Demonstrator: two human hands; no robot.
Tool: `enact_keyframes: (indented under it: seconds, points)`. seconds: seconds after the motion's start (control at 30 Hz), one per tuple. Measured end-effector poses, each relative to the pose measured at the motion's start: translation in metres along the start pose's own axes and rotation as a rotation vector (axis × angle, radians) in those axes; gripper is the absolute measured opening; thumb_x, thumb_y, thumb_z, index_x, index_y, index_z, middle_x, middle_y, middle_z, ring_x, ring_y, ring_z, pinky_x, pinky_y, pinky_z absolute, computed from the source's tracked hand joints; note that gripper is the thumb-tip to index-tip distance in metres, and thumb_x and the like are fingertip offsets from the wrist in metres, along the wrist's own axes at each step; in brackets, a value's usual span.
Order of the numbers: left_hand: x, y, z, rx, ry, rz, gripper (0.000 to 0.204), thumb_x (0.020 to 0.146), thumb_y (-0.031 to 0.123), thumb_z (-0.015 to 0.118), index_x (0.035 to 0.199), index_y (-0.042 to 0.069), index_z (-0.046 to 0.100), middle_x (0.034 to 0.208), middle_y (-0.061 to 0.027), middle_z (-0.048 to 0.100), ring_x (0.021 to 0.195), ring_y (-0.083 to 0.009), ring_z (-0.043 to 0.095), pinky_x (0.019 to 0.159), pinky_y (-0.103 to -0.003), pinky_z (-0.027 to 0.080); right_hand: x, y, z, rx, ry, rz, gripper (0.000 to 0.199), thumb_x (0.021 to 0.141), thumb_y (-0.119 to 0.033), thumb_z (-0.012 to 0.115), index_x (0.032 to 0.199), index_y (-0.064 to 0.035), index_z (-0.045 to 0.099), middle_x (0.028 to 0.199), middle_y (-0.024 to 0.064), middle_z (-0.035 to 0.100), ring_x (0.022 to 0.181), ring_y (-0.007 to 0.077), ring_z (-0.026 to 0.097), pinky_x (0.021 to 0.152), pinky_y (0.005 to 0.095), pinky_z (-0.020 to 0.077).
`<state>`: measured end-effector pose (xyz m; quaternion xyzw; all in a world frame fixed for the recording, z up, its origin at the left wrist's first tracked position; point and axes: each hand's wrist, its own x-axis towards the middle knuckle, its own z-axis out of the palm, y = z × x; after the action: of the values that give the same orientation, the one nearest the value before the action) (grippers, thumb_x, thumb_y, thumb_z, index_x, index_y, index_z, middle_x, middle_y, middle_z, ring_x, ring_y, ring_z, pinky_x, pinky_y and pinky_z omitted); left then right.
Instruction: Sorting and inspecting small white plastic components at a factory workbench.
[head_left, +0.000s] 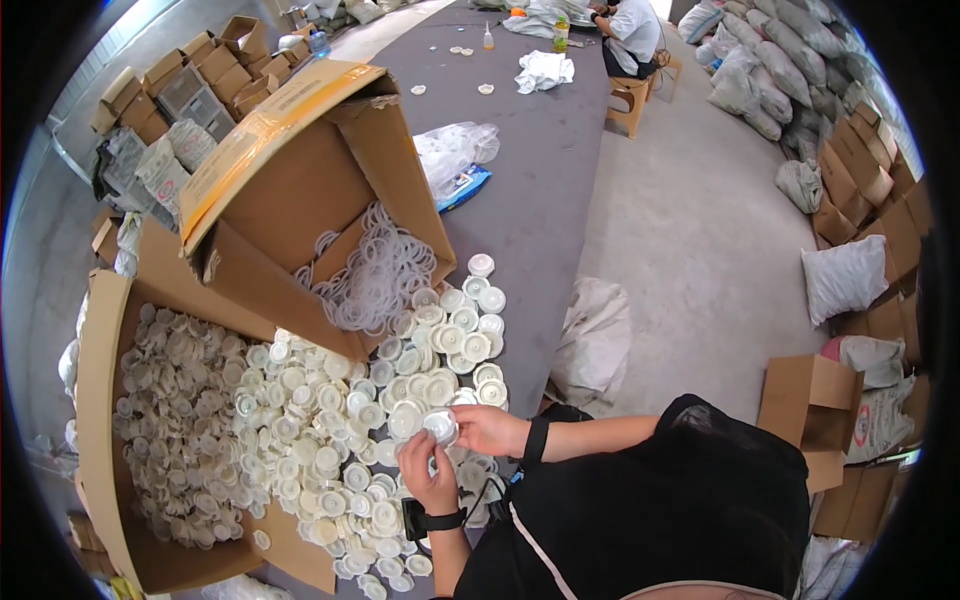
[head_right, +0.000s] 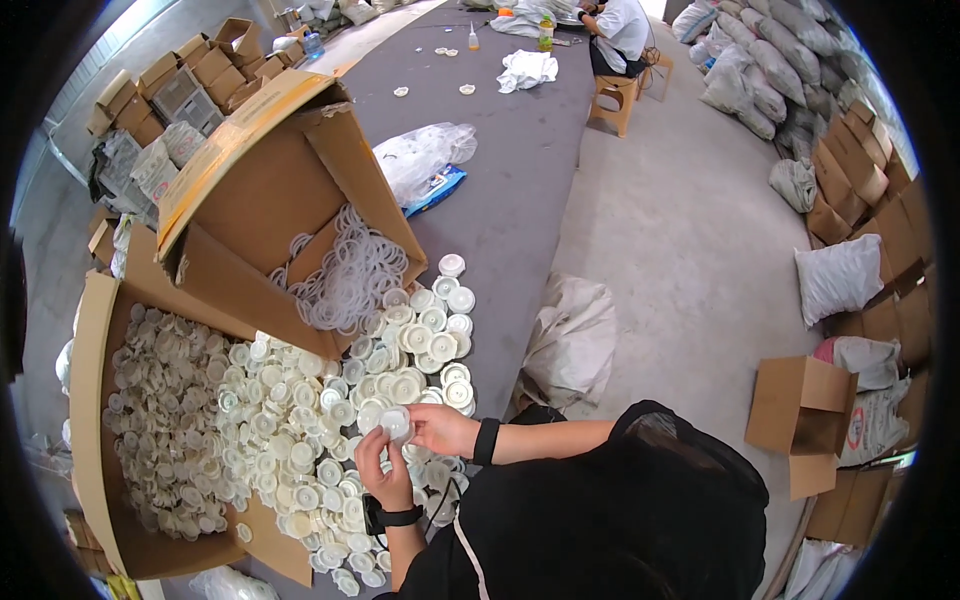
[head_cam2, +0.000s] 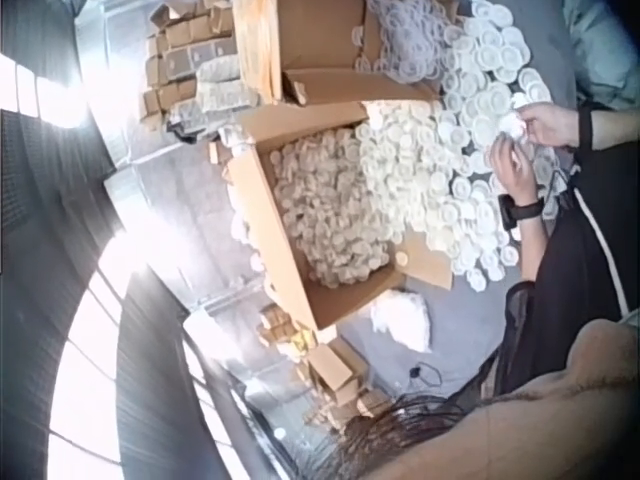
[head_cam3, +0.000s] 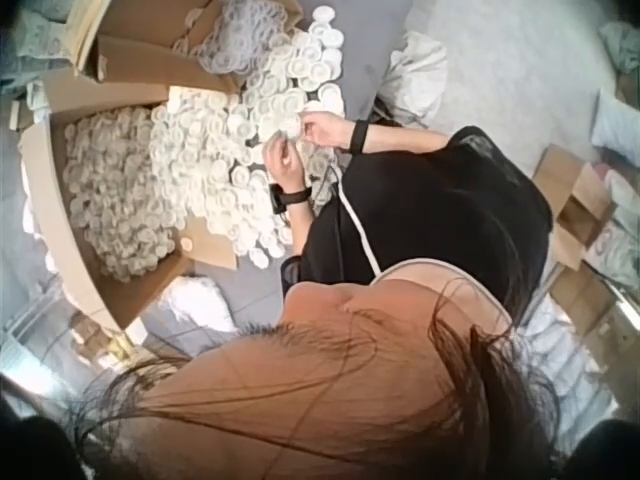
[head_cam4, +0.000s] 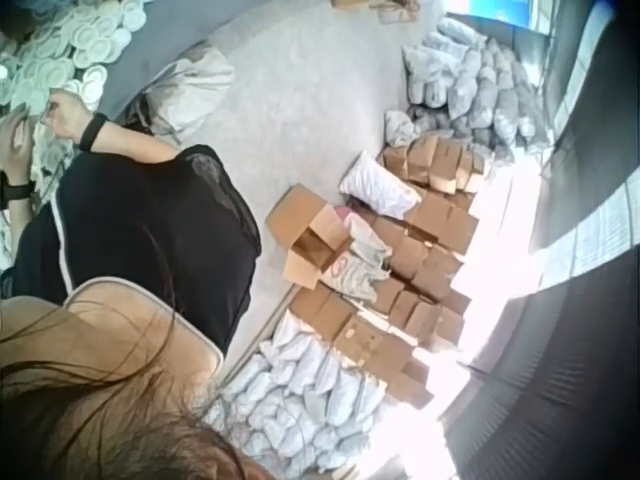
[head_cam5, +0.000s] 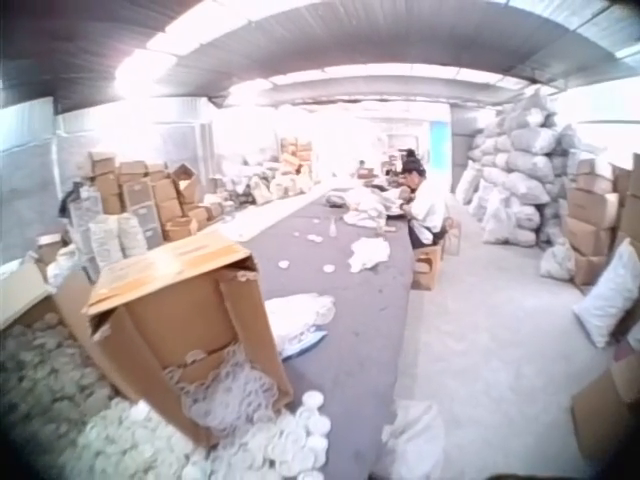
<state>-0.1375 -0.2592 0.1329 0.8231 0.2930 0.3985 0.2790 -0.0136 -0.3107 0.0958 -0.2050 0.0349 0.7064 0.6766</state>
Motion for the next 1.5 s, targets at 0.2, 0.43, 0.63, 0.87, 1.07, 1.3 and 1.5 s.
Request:
enact_keyframes:
  seconds: [0.2,0.43,0.63,0.87,1.07,1.3,1.5]
  points:
    - [-0.016,0.0,-0.014,0.075,0.011,0.018,0.021,0.064,-0.006,0.057,0.083,0.002,0.055,0.091,-0.0123,0.055,0.085,-0.0281,0.051,0.076,-0.035,0.039,-0.003,0.004,0.02,0.141,0.127,0.073,0.024,0.084,-0.014,0.044,0.105,-0.0036,0.049,0.104,0.0059,0.053,0.097,0.0155,0.05,0.085,0.0288,0.0387]
    - [-0.019,0.005,-0.022,0.025,0.084,-0.037,0.02,0.064,-0.004,0.06,0.082,0.003,0.055,0.094,-0.0126,0.053,0.087,-0.0287,0.049,0.076,-0.036,0.039,0.001,0.022,0.021,-0.008,-0.055,-0.022,0.032,0.079,-0.003,0.044,0.111,0.0018,0.043,0.106,0.0107,0.05,0.1,0.02,0.048,0.088,0.0309,0.0375]
    - [-0.027,0.0,-0.017,-0.101,0.198,-0.208,0.031,0.069,0.0,0.059,0.099,0.003,0.049,0.11,-0.0106,0.044,0.095,-0.0218,0.046,0.077,-0.033,0.039,-0.003,0.026,0.035,-0.074,-0.028,-0.07,0.037,0.075,0.003,0.044,0.112,0.0035,0.042,0.108,0.0122,0.049,0.101,0.0209,0.048,0.088,0.0309,0.0381]
    - [-0.023,0.003,-0.012,-0.881,0.313,-0.613,0.036,0.074,-0.001,0.056,0.106,0.0,0.041,0.099,-0.0103,0.049,0.083,-0.0147,0.05,0.069,-0.023,0.041,-0.003,0.029,0.041,-0.076,-0.063,-0.129,0.034,0.079,0.001,0.044,0.113,0.0027,0.041,0.109,0.0118,0.049,0.102,0.0198,0.048,0.088,0.0307,0.039]
    - [-0.026,0.005,-0.019,-1.054,0.398,-0.712,0.019,0.078,0.002,0.051,0.097,0.001,0.047,0.085,-0.0069,0.055,0.069,-0.0105,0.051,0.06,-0.022,0.043,-0.012,0.026,0.054,-0.161,-0.075,-0.141,0.032,0.081,-0.003,0.044,0.112,0.0021,0.041,0.106,0.0109,0.05,0.097,0.0186,0.051,0.084,0.0301,0.0417]
    - [-0.021,0.013,-0.024,-1.148,0.427,-0.748,0.007,0.079,0.009,0.05,0.084,0.003,0.05,0.072,-0.0049,0.055,0.057,-0.0093,0.049,0.05,-0.02,0.04,-0.02,0.027,0.055,-0.258,-0.054,-0.152,0.023,0.082,-0.012,0.046,0.103,-0.0015,0.045,0.096,0.0064,0.053,0.086,0.0145,0.054,0.075,0.0287,0.0447]
    - [-0.018,0.015,-0.026,-1.155,0.255,-0.79,0.009,0.08,0.014,0.05,0.075,0.007,0.047,0.063,-0.0006,0.051,0.049,-0.0065,0.046,0.042,-0.017,0.035,-0.027,0.026,0.057,-0.318,-0.014,-0.175,0.013,0.08,-0.013,0.05,0.09,-0.0047,0.05,0.086,0.0015,0.052,0.078,0.0099,0.051,0.069,0.0237,0.0422]
